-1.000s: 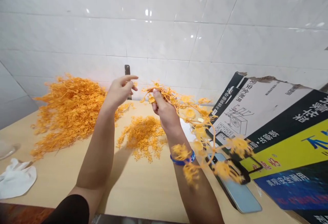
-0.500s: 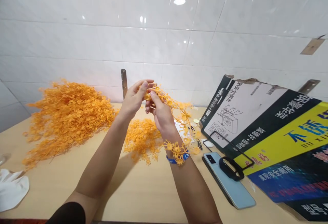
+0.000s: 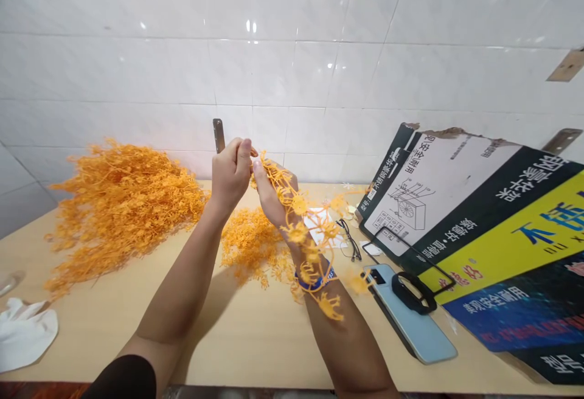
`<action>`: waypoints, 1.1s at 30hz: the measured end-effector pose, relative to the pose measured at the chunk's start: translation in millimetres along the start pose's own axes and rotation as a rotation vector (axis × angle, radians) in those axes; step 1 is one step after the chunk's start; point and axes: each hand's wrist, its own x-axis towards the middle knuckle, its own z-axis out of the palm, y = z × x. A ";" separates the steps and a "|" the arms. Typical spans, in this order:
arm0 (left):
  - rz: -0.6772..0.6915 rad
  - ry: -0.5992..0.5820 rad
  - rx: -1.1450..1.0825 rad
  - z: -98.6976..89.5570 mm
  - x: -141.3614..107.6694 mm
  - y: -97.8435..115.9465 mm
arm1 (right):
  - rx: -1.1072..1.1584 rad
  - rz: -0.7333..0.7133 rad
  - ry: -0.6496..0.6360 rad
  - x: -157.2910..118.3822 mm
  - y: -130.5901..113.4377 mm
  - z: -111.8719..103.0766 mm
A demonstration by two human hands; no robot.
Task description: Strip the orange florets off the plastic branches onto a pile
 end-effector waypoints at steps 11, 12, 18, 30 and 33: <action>-0.287 0.175 -0.226 -23.8 20.9 -28.7 | -0.460 -0.496 -0.290 -19.9 -21.7 -3.2; -0.310 0.206 -0.228 -27.5 23.3 -35.3 | -0.416 -0.484 -0.280 -24.4 -29.0 -2.8; -0.339 0.135 -0.330 -38.1 24.4 -25.8 | -0.165 -0.258 0.006 -33.4 -51.3 -7.2; -0.320 -0.050 -0.471 -11.7 -2.1 35.2 | 0.068 -0.132 0.081 -12.0 -17.6 2.6; -0.419 -0.127 -0.566 -16.4 0.5 37.7 | 0.115 -0.121 -0.015 -15.8 -17.3 3.9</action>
